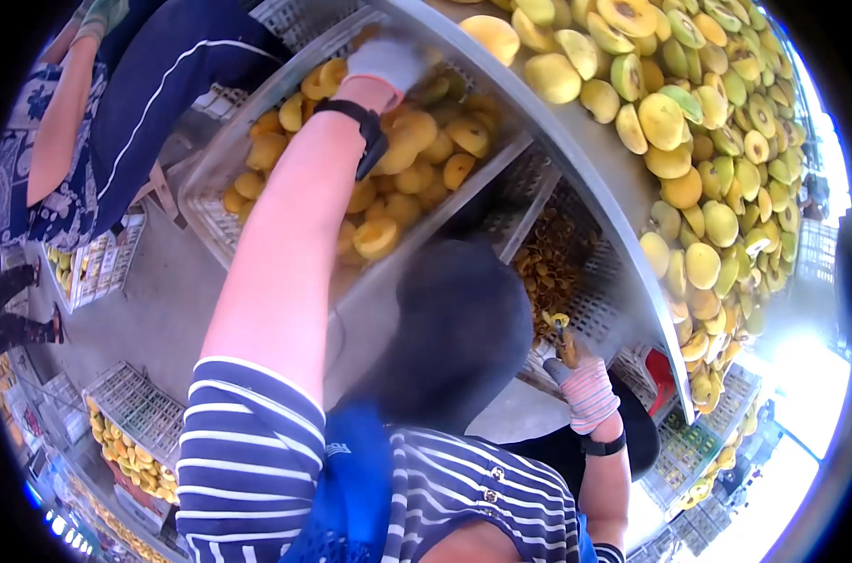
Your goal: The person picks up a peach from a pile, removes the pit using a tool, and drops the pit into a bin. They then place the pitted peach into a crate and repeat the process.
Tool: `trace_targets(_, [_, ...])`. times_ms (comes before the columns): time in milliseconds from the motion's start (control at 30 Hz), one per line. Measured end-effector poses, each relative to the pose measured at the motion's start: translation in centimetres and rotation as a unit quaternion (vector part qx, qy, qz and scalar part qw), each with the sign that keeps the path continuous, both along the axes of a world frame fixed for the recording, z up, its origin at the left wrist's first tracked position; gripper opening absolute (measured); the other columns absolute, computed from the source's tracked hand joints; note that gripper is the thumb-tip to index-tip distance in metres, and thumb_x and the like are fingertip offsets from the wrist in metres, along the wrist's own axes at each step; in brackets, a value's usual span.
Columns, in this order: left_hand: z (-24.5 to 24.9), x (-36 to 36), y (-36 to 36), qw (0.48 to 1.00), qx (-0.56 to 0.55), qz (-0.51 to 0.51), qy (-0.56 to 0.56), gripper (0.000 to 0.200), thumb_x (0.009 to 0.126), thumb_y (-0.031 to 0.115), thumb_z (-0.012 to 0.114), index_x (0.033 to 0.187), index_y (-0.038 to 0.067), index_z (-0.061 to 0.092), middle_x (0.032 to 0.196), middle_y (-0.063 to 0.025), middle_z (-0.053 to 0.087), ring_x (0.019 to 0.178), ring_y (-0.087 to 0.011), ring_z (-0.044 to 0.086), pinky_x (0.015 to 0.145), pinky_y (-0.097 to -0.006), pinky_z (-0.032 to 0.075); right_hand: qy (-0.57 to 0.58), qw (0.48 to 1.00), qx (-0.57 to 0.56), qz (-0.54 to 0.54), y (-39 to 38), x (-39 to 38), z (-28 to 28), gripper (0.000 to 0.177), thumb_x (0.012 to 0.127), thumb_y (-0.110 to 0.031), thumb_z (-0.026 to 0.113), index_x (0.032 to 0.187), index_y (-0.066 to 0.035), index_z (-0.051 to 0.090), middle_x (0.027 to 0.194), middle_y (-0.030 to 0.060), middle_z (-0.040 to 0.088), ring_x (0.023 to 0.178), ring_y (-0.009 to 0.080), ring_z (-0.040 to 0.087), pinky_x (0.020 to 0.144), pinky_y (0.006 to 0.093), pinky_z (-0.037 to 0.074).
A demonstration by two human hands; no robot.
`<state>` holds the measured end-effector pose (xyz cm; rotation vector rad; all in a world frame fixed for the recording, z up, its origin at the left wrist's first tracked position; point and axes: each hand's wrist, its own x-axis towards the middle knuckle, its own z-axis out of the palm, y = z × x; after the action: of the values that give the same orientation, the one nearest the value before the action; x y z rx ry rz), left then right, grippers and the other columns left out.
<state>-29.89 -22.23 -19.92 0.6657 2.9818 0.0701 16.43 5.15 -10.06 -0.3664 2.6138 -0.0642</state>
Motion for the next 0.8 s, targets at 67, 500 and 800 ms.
trace_targets(67, [-2.0,-3.1,-0.6,0.996,-0.026,-0.023,0.078,0.023,0.084,0.014,0.062,0.106,0.012,0.071,0.103,-0.0129,0.071,0.095,-0.0339,0.068,0.08,-0.0431,0.056,-0.008,0.999,0.046,0.025,0.4,0.7,-0.3,0.037,0.086,-0.019,0.063,0.122,-0.011,0.061,0.081,0.0139,0.063,0.074,0.0312,0.064,0.065,0.04,0.049])
trace_targets(500, [-0.7,11.0,-2.4,0.99,-0.017,-0.131,-0.041,0.084,0.08,0.049,0.069,0.151,0.021,0.032,0.158,-0.0227,0.02,0.14,-0.0492,0.025,0.109,-0.0512,0.036,0.033,0.975,-0.087,-0.202,0.3,-1.9,4.1,0.033,0.087,-0.024,0.062,0.116,-0.01,0.061,0.095,0.0187,0.06,0.084,0.0361,0.064,0.069,0.0423,0.053])
trace_targets(800, [15.0,13.3,-1.7,0.965,0.173,-0.098,-0.173,0.044,0.087,0.04,0.063,0.11,0.004,0.069,0.11,-0.0181,0.069,0.107,-0.0324,0.064,0.092,-0.0367,0.048,-0.035,0.961,0.0,-0.274,3.1,-1.4,9.0,0.04,0.085,-0.037,0.062,0.104,-0.002,0.062,0.08,0.0202,0.069,0.081,0.0383,0.067,0.074,0.0453,0.054])
